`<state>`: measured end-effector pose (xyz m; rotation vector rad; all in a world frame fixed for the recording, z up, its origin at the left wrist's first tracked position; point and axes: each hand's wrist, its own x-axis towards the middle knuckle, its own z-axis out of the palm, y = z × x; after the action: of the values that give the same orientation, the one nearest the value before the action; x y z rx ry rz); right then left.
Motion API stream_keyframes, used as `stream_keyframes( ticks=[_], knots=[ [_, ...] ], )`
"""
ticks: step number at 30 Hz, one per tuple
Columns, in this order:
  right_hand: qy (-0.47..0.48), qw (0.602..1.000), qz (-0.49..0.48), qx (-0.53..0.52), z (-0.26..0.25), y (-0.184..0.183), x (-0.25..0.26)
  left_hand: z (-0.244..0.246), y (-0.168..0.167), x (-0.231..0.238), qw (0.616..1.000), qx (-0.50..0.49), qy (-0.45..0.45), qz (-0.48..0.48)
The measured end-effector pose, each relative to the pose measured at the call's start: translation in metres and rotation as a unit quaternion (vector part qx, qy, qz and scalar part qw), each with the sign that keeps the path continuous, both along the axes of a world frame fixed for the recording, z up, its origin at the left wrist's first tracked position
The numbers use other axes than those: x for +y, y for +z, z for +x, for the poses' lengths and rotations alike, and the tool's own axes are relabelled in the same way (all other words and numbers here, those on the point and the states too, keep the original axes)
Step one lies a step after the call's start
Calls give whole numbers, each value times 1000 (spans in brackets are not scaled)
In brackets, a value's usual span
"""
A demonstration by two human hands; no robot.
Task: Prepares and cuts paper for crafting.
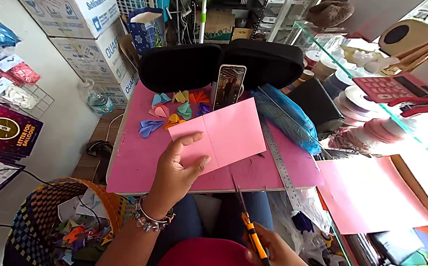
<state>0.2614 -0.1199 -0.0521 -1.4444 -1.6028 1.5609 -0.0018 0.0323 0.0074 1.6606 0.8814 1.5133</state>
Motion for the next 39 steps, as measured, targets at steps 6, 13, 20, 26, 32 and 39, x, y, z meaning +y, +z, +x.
stream_keyframes(
  ticks=[6,13,20,26,32,39],
  knots=[
    [3,996,-8,89,-20,1,18,7,-3,-4,998,18,-47,-38],
    [2,990,7,144,-33,3,28,6,-2,-6,996,40,-59,-61],
    [-3,987,-10,161,-35,6,29,6,-7,-6,994,29,-76,-70],
    [15,985,-13,174,-33,6,29,5,-6,-8,994,21,-83,-72],
    [25,984,1,177,-33,5,28,4,-5,-8,994,25,-88,-62],
    [19,982,13,187,-34,4,27,5,-5,-9,994,24,-86,-59]
  ],
)
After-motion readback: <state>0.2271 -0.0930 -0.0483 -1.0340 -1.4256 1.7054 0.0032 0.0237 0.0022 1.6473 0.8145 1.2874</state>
